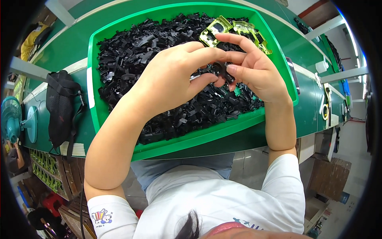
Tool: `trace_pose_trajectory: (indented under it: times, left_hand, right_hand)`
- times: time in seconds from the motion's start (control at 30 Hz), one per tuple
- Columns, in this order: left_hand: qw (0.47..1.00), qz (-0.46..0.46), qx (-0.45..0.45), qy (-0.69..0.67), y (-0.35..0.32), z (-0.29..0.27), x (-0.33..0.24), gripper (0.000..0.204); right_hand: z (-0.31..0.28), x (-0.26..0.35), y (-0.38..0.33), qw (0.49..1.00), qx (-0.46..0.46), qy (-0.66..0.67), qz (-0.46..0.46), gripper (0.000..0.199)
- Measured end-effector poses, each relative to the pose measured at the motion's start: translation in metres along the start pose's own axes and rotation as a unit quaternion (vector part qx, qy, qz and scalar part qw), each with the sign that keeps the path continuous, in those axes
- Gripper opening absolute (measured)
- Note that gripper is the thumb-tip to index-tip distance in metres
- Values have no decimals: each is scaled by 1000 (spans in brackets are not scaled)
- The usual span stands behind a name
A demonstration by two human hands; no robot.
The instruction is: The person assembles small black plastic components for toy cars by hand at a production line station.
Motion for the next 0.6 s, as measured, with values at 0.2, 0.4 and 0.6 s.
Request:
trace_pose_trajectory:
  times: [0.2,0.4,0.6]
  left_hand:
    - [999,20,34,25,2,1,-3,25]
    - [981,-74,34,173,-2,-35,11,18]
    - [945,-195,124,232,-10,-44,7,42]
  right_hand:
    - [4,4,-4,1000,-1,-11,-14,53]
    - [-6,-7,-17,839,-31,-541,-44,24]
    - [-18,-22,-27,724,65,-674,133,35]
Point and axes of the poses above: each hand's wrist, its own y-axis towards the middle knuckle, its own z-axis out of the palm, x = y × z, the point moved 1 cm from there along y, towards the middle knuckle, and after that the axes turned 5 degrees about z, right-handed, at the moved point
